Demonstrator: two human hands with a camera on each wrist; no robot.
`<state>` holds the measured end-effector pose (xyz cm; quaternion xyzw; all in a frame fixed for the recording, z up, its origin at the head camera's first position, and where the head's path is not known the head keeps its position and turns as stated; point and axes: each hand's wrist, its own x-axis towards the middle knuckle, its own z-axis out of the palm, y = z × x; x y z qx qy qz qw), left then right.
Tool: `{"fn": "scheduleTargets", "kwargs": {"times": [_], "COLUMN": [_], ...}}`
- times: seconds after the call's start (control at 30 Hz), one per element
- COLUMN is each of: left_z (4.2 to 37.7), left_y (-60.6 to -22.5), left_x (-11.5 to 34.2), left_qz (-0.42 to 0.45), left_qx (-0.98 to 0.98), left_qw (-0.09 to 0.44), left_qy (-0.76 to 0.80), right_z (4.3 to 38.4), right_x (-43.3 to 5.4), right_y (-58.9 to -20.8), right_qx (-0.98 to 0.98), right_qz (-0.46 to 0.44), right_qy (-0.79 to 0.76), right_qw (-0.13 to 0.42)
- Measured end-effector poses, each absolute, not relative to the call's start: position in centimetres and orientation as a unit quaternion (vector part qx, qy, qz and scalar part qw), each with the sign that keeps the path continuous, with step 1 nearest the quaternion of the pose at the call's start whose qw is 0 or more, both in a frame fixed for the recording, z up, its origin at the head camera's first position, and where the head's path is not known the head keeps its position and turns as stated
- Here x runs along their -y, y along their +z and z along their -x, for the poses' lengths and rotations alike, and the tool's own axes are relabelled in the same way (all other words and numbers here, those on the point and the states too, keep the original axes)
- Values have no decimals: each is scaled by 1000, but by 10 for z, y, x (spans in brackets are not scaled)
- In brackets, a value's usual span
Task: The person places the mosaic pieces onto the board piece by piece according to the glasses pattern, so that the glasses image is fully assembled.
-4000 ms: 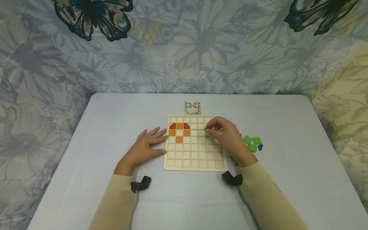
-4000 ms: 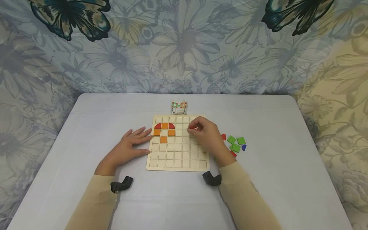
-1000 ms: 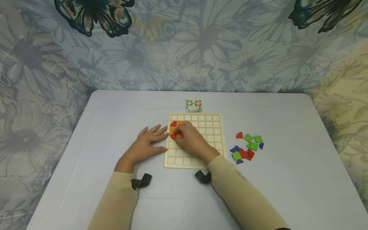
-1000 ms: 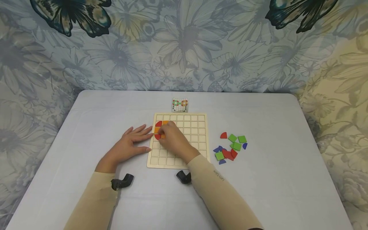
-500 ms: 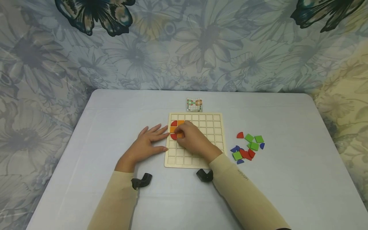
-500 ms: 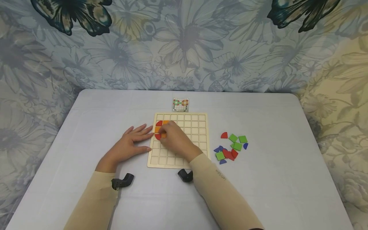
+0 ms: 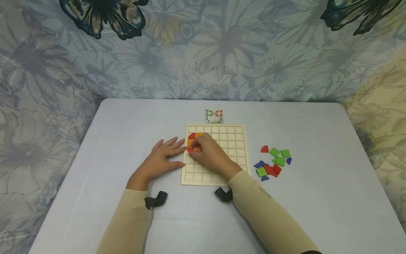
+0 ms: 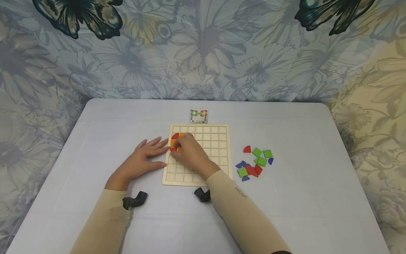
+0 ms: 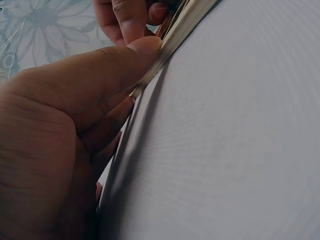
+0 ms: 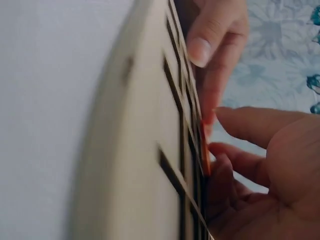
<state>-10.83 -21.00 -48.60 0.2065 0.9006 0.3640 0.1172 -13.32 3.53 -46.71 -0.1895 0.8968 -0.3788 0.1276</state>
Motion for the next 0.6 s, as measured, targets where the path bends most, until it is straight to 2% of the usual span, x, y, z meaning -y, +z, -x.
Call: {"fn": "scheduleTargets", "kwargs": {"times": [0.23,0.6], "left_z": [108,108], "left_y": [-485,-484], "left_x": [210,209], "left_qz": [-208,-207], "left_qx": [-901,-902], "left_qw": [118,118], "left_qy": [362,361], "right_z": [130,129], "right_x": [-28,-34], "right_y": [-466,-465], "right_qx": [-914,-902], "right_qz": [191,198], "right_qy": [-344,-372], "right_qw": [96,90]}}
